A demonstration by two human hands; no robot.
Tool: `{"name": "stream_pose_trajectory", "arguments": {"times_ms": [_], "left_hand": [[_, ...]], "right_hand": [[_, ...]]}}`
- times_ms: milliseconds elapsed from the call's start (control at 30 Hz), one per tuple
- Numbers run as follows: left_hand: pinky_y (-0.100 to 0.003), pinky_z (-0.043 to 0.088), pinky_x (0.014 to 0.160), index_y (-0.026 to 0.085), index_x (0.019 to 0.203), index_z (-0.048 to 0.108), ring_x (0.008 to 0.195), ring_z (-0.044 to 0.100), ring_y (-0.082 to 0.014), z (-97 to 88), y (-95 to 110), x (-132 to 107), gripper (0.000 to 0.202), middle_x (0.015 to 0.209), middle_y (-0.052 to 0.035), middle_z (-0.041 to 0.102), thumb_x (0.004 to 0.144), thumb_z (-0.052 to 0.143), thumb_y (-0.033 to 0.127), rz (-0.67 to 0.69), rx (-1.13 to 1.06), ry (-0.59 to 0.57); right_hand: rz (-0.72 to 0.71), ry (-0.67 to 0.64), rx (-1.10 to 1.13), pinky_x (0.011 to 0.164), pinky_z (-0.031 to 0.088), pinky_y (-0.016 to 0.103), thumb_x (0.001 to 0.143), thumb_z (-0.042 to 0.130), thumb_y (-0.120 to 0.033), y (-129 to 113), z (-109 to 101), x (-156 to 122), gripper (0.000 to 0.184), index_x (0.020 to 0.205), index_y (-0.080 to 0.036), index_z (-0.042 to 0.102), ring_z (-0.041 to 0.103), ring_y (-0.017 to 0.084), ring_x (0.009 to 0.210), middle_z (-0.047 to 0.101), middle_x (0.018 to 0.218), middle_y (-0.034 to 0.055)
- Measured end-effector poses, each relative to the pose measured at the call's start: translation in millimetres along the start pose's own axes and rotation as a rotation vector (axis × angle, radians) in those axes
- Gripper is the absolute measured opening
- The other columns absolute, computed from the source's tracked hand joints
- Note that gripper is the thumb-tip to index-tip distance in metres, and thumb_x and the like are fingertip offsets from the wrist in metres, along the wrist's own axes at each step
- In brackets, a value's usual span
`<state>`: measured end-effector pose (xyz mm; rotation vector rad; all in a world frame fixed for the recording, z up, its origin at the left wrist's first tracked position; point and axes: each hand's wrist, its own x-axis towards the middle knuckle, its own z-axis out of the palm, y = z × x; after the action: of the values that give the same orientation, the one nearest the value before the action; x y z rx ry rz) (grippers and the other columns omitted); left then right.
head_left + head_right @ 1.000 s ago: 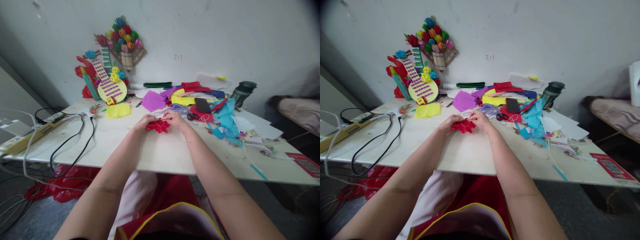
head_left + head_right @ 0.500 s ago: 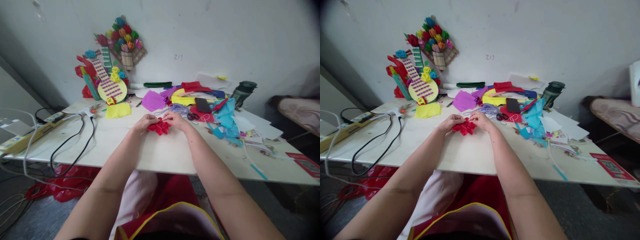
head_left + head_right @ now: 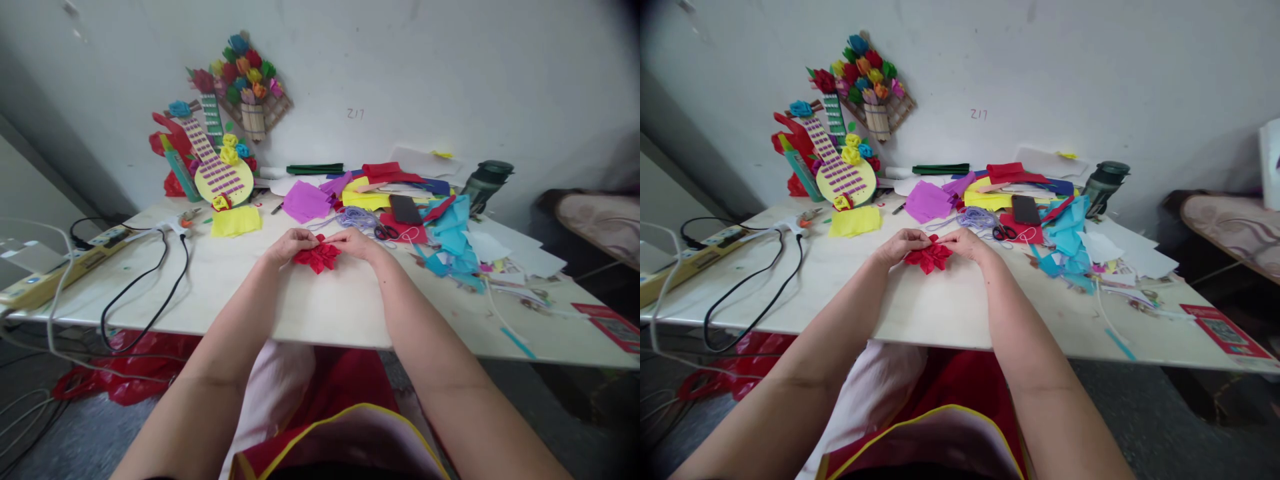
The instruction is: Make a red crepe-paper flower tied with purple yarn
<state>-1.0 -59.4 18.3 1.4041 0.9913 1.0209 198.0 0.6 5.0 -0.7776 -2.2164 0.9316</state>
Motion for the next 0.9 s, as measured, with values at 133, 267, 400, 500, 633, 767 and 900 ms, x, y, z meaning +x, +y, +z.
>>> {"name": "stream_pose_trajectory", "arguments": {"times_ms": [133,267,400,500,633,767,900], "left_hand": [[-0.021,0.038,0.053,0.009,0.07,0.064,0.051,0.053,-0.0085,-2.3,-2,2,0.023,0.061,-0.0034,0.063,0.06,0.074,0.028,-0.001,-0.011,-0.005],[-0.022,0.04,0.057,0.009,0.072,0.065,0.056,0.055,-0.0097,-3.7,-2,2,0.023,0.064,-0.0035,0.064,0.06,0.074,0.027,0.027,0.013,0.0],[-0.022,0.041,0.059,0.009,0.071,0.065,0.058,0.054,-0.0098,-1.0,1,0,0.023,0.064,-0.0028,0.064,0.06,0.074,0.028,0.069,0.089,0.034],[-0.023,0.041,0.061,0.01,0.071,0.066,0.06,0.054,-0.0104,0.5,2,-1,0.023,0.067,-0.0033,0.064,0.061,0.073,0.029,0.082,0.158,0.031],[-0.023,0.041,0.061,0.01,0.074,0.067,0.061,0.054,-0.0106,-0.3,0,1,0.023,0.069,-0.0042,0.064,0.063,0.073,0.029,0.097,0.222,0.009],[-0.023,0.042,0.061,0.01,0.076,0.068,0.063,0.055,-0.0111,-0.8,-2,2,0.024,0.071,-0.0055,0.065,0.064,0.072,0.03,0.101,0.25,-0.007],[-0.024,0.043,0.06,0.01,0.077,0.069,0.062,0.056,-0.0117,0.5,-1,2,0.025,0.072,-0.0062,0.066,0.064,0.073,0.032,0.094,0.259,-0.002]], "right_hand": [[-0.034,0.006,-0.048,0.076,0.049,0.029,0.074,0.059,-0.021,0,2,1,0.021,0.089,-0.022,0.074,0.064,0.015,0.076,0.073,0.083,0.003],[-0.126,0.071,-0.083,0.071,0.047,0.027,0.071,0.062,-0.021,-8,2,2,0.02,0.088,-0.02,0.074,0.061,0.014,0.074,0.07,0.082,0.0042],[-0.087,0.152,0.003,0.068,0.046,0.026,0.075,0.059,-0.026,-14,1,2,0.026,0.097,-0.017,0.071,0.059,0.014,0.078,0.069,0.091,0.0062],[-0.007,0.131,-0.014,0.065,0.043,0.025,0.076,0.056,-0.033,-14,0,0,0.026,0.088,-0.015,0.071,0.056,0.013,0.071,0.068,0.078,0.0038],[0.11,0.052,-0.124,0.054,0.034,0.023,0.073,0.056,-0.043,-14,0,-1,0.033,0.064,-0.013,0.067,0.043,0.01,0.055,0.051,0.053,-0.0021],[0.149,0.064,-0.156,0.051,0.027,0.023,0.071,0.054,-0.044,-17,1,-1,0.035,0.053,-0.014,0.057,0.034,0.008,0.051,0.037,0.047,-0.005],[0.185,0.078,-0.196,0.05,0.023,0.023,0.069,0.055,-0.04,-17,3,0,0.034,0.047,-0.016,0.045,0.03,0.007,0.05,0.03,0.045,-0.0061]]}}
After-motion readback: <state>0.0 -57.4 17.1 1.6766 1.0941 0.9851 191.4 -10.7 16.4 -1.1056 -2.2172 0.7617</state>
